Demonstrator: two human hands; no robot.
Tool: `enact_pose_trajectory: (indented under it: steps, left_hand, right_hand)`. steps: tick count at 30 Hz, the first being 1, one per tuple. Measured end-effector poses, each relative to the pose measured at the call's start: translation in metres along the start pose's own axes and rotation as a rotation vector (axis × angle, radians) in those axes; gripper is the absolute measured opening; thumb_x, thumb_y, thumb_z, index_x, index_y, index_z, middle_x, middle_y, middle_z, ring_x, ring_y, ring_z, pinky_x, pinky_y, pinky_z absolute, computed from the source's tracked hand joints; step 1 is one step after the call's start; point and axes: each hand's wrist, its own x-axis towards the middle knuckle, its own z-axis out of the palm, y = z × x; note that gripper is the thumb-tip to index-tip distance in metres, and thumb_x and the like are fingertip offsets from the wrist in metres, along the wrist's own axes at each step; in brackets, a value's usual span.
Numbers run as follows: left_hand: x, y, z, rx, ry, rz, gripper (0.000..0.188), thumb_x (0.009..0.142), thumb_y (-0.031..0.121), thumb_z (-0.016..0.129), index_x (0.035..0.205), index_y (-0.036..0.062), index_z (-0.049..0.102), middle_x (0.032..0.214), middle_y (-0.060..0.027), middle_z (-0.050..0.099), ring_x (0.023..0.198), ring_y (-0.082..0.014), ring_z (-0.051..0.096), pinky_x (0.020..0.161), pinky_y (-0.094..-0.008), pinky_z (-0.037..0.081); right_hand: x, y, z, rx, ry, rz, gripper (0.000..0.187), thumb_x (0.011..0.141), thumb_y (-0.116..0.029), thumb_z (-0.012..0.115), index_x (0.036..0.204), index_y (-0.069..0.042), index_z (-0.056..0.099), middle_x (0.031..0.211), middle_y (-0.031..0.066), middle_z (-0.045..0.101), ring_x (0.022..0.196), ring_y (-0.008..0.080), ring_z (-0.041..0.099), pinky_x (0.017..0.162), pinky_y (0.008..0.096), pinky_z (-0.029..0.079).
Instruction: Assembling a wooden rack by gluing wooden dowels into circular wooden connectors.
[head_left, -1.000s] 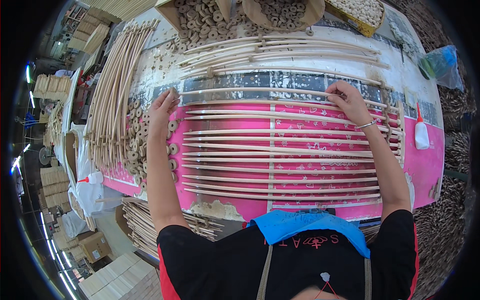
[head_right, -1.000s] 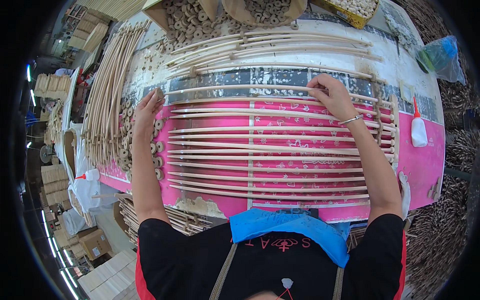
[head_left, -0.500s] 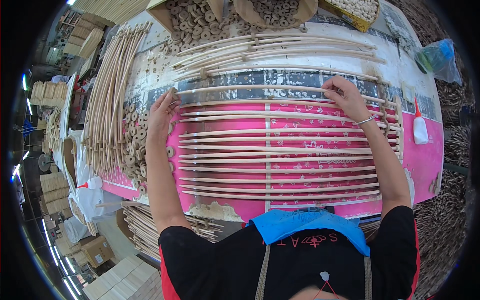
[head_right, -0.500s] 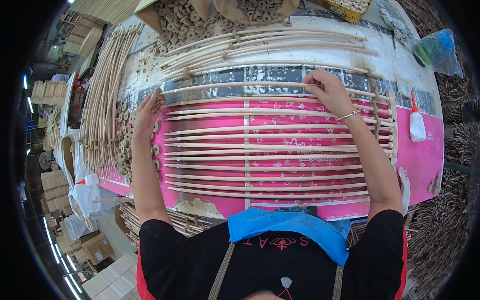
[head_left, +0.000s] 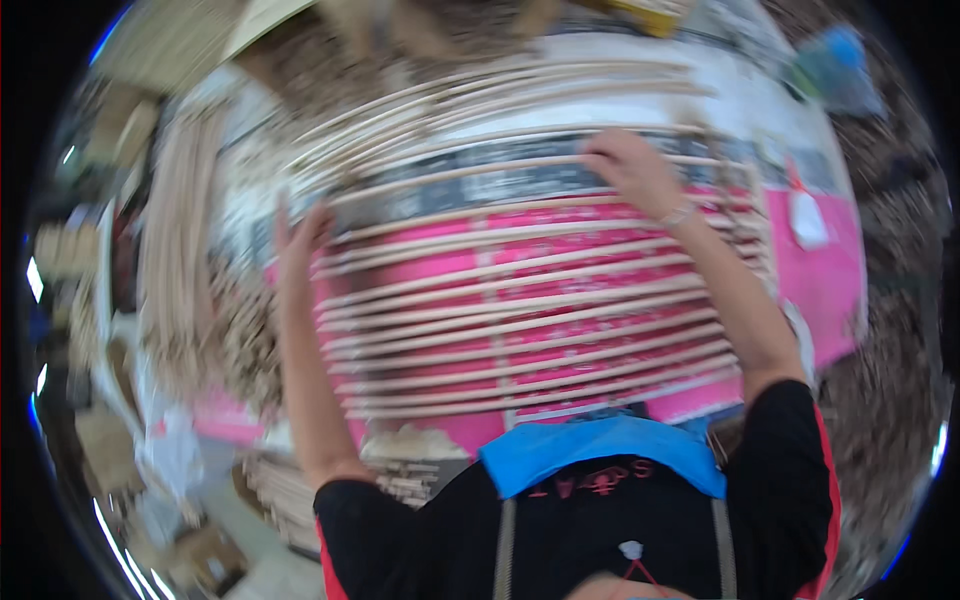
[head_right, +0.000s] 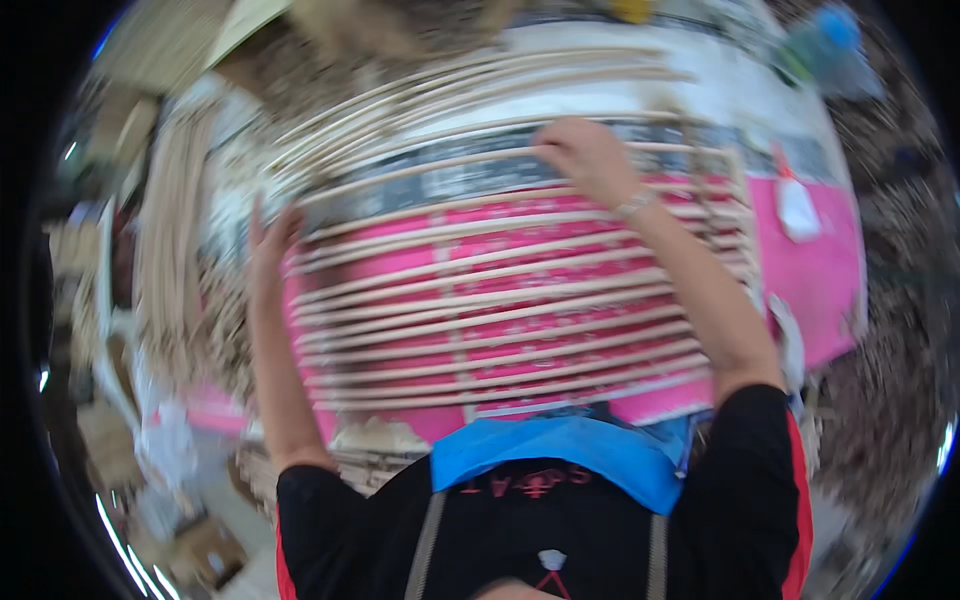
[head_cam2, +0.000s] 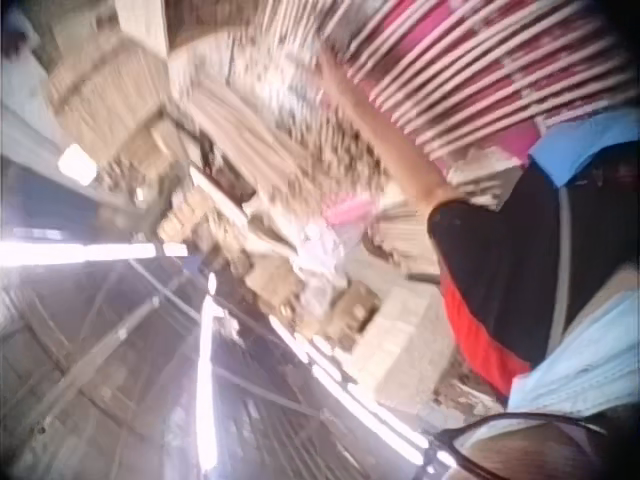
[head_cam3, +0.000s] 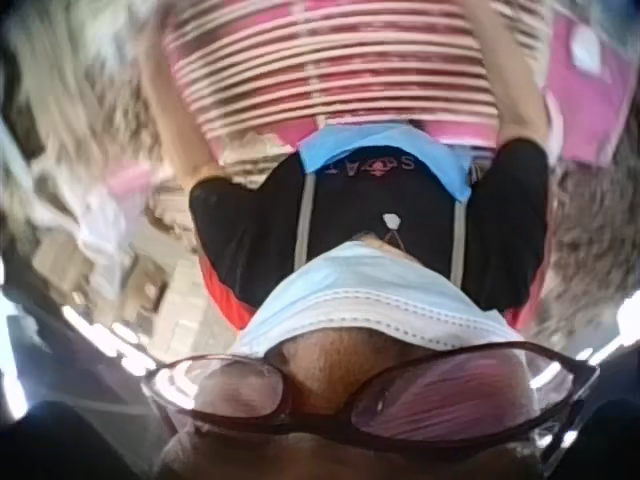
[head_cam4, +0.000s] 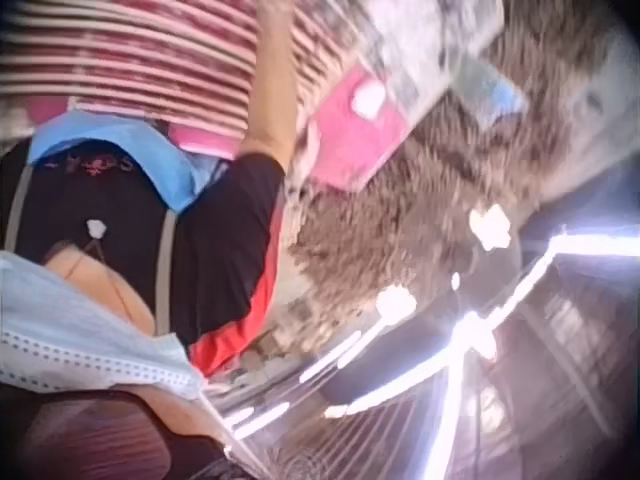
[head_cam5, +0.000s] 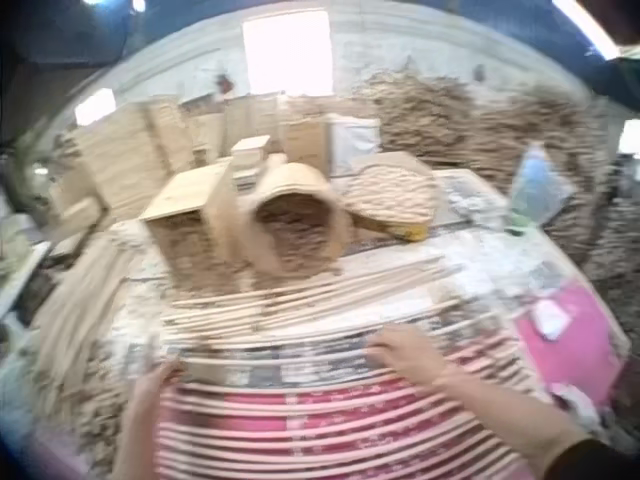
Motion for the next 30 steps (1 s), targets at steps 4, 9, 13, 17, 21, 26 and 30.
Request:
enact_pose_trajectory:
  steps: [4,9,13,17,21,26,30]
  left_hand:
    - [-0.008,0.004,-0.024,0.138,0.068,-0.019,0.082,0.101,0.02,0.074,0.167,0.0078,0.026,0.103,-0.0063,0.073,0.088,-0.0101,0.066,0.076,-0.0245,0.05]
    - [-0.003,0.009,-0.004,0.141,-0.002,-0.018,0.079,0.101,0.021,0.073,0.166,0.0101,0.03,0.105,-0.0047,0.074,0.09,-0.0085,0.065,0.076,-0.0226,0.047]
    - [0.002,0.005,-0.001,0.152,-0.001,-0.038,0.076,0.101,0.02,0.073,0.165,0.0104,0.033,0.105,-0.0045,0.074,0.09,-0.0077,0.065,0.075,-0.0218,0.046]
    - [0.001,0.003,-0.005,0.178,-0.017,-0.048,0.074,0.102,0.02,0.072,0.165,0.0111,0.034,0.109,-0.0052,0.075,0.092,-0.0075,0.065,0.074,-0.0206,0.047]
    - [0.019,-0.021,-0.033,0.347,-0.055,0.128,0.056,0.102,0.023,0.072,0.152,0.008,0.055,0.085,0.0006,0.071,0.07,-0.0047,0.058,0.06,-0.0207,0.042]
    - [0.008,0.014,-0.011,1.027,0.003,0.698,0.047,0.089,0.027,0.081,0.134,0.0185,0.072,0.1,-0.0056,0.067,0.093,-0.0227,0.063,0.08,-0.0344,0.049]
    - [0.0,0.017,-0.012,1.219,-0.045,0.611,0.047,0.084,0.025,0.082,0.131,0.0259,0.074,0.118,-0.0018,0.065,0.114,-0.0261,0.06,0.098,-0.0433,0.043]
  right_hand:
    - [0.006,-0.013,0.019,-0.005,-0.036,0.067,0.024,0.099,-0.031,0.068,0.106,-0.008,0.073,0.092,0.0112,0.071,0.089,0.0295,0.069,0.078,0.0405,0.053]
    - [0.001,-0.007,0.009,0.126,-0.048,0.185,0.016,0.09,-0.024,0.075,0.098,-0.01,0.072,0.09,0.0095,0.072,0.09,0.0309,0.069,0.079,0.0442,0.054]
    - [0.002,0.006,0.017,0.12,0.044,0.058,0.014,0.089,-0.022,0.075,0.094,-0.01,0.072,0.09,0.0091,0.07,0.094,0.0305,0.067,0.083,0.0431,0.053]
    - [0.006,0.012,0.031,0.116,0.075,0.007,0.011,0.088,-0.021,0.075,0.088,-0.01,0.075,0.09,0.0085,0.068,0.098,0.031,0.064,0.089,0.042,0.052]
    - [0.01,0.024,0.035,0.111,0.016,-0.101,0.017,0.093,-0.021,0.074,0.094,-0.004,0.072,0.091,0.0115,0.066,0.094,0.0304,0.063,0.086,0.041,0.051]
    - [0.005,0.015,0.015,0.092,-0.008,0.004,0.014,0.092,-0.019,0.073,0.094,-0.005,0.071,0.089,0.0115,0.067,0.092,0.0319,0.063,0.084,0.0411,0.051]
    - [0.009,0.009,0.02,0.108,-0.025,-0.001,0.015,0.093,-0.019,0.072,0.096,-0.004,0.072,0.09,0.0122,0.067,0.093,0.0323,0.062,0.085,0.0412,0.05]
